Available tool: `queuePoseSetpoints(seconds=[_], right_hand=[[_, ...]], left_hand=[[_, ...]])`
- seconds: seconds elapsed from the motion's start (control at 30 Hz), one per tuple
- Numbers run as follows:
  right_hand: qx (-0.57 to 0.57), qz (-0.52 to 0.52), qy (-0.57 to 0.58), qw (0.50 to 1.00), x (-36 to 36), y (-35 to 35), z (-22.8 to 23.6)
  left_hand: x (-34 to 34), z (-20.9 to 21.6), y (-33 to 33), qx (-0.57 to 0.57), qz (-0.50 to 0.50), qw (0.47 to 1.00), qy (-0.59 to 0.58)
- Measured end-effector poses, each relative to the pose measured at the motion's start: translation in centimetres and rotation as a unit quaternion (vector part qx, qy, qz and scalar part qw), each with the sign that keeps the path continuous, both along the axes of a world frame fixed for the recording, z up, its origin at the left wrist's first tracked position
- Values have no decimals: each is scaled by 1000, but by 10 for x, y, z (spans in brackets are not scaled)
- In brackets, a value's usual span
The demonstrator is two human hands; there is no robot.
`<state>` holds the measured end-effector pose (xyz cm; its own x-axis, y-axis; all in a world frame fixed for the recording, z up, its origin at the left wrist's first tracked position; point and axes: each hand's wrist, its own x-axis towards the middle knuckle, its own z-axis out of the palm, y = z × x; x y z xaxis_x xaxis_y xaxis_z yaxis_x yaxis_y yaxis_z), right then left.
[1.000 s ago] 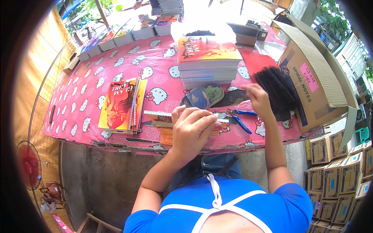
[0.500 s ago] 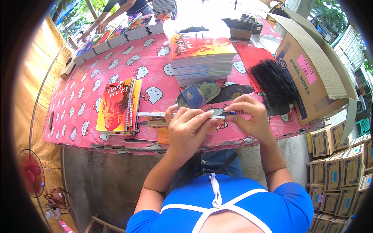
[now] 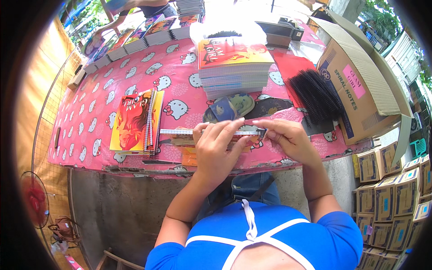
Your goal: The person staples the spines of spiral notebooks using a manual stapler on a table and places them in a stack.
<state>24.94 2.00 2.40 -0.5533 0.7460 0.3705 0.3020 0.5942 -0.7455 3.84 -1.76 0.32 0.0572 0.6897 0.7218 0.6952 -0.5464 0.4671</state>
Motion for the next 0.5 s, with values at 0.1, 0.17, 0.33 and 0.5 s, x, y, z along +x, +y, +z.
queuePoseSetpoints(seconds=[0.1, 0.17, 0.33, 0.5], right_hand=[[34, -32, 5, 999, -7, -6, -6], [97, -28, -18, 995, -8, -5, -10], [96, -35, -69, 992, -16, -3, 0], [155, 13, -179, 971, -16, 99, -13]], left_hand=[[-1, 6, -2, -27, 11, 1000, 0], [-5, 2, -3, -20, -5, 1000, 19], [-8, 0, -6, 25, 27, 998, 52], [-8, -6, -6, 40, -5, 999, 30]])
